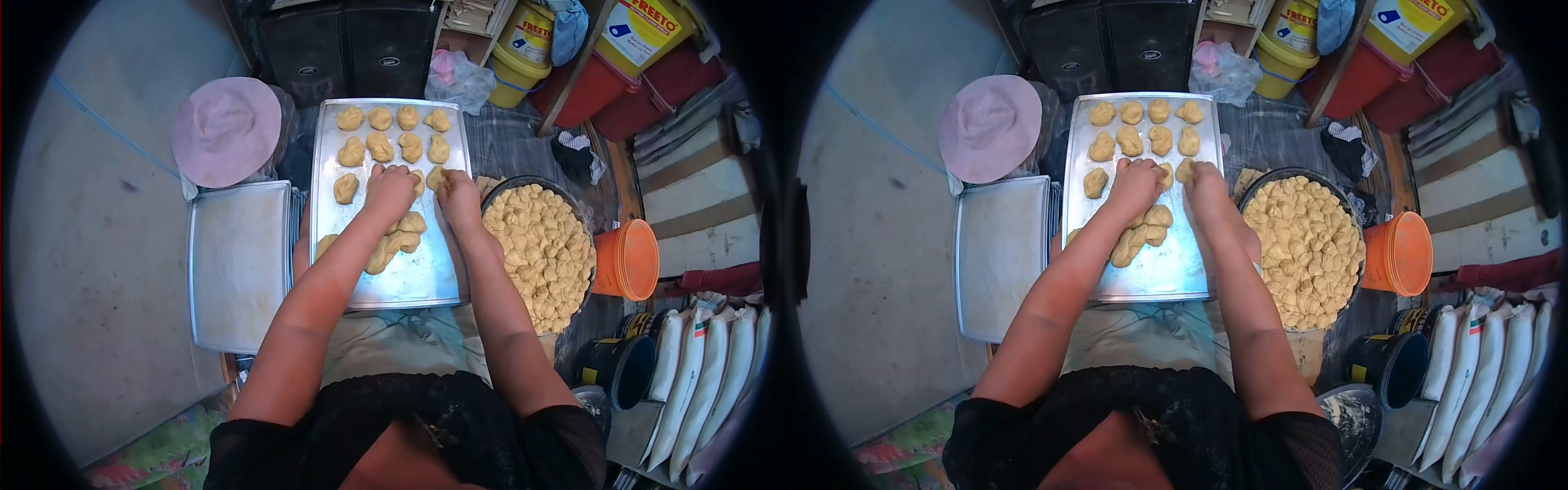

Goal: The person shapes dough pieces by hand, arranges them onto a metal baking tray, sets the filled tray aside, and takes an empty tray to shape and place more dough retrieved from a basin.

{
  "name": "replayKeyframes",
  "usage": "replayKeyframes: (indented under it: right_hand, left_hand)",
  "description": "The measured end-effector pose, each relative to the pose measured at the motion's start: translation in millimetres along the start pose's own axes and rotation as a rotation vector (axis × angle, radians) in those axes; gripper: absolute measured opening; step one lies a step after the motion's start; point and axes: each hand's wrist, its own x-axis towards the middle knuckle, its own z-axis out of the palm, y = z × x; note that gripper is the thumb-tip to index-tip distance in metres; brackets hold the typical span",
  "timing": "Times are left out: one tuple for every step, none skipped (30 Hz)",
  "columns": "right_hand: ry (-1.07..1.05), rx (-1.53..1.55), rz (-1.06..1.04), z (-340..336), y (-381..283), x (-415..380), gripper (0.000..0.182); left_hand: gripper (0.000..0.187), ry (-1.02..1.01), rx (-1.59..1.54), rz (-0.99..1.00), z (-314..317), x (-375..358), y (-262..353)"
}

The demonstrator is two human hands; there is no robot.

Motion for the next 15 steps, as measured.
replayKeyframes:
  right_hand:
    - [-0.033,-0.015,-0.010,1,2,0,0.035]
    - [-0.068,-0.031,-0.021,2,4,-1,0.037]
    - [-0.103,-0.047,-0.030,-1,1,-3,0.038]
    - [-0.003,-0.273,-0.125,-11,-19,-12,0.039]
    - [-0.025,-0.155,-0.131,-18,-26,-21,0.040]
    - [-0.045,-0.036,-0.139,-22,-31,-30,0.041]
    - [-0.075,0.088,-0.142,-20,-34,-42,0.041]
    - [-0.253,0.149,-0.059,-17,-37,-52,0.041]
    - [-0.430,0.212,0.025,-13,-42,-63,0.040]
    - [-0.425,0.218,0.002,-18,-45,-70,0.037]
    - [-0.498,0.254,0.040,-24,-43,-73,0.035]
    - [-0.573,0.288,0.081,-31,-38,-75,0.032]
    - [-0.647,0.320,0.122,-36,-35,-77,0.030]
    - [-0.562,0.401,0.203,-40,-34,-77,0.029]
    - [-0.477,0.479,0.284,-44,-33,-77,0.027]
  left_hand:
    - [0.023,0.091,-0.020,0.028,3,-5,-2]
    - [0.022,0.183,-0.040,0.056,7,-12,-4]
    - [0.022,0.241,-0.066,0.022,3,-21,-1]
    - [0.022,0.299,-0.093,-0.009,-8,-34,5]
    - [0.021,0.359,-0.116,-0.036,-19,-47,8]
    - [0.023,0.157,-0.114,-0.141,-29,-71,11]
    - [0.025,-0.053,-0.109,-0.253,-32,-96,14]
    - [0.027,-0.049,-0.125,-0.232,-31,-109,17]
    - [0.030,-0.046,-0.140,-0.211,-30,-119,19]
    - [0.032,-0.037,-0.153,-0.187,-31,-124,19]
    - [0.032,-0.074,-0.208,-0.166,-33,-127,18]
    - [0.032,-0.112,-0.267,-0.147,-36,-131,18]
    - [0.032,-0.149,-0.326,-0.127,-40,-134,18]
    - [0.032,-0.157,-0.429,-0.158,-43,-135,16]
    - [0.033,-0.059,-0.322,-0.187,-51,-136,16]
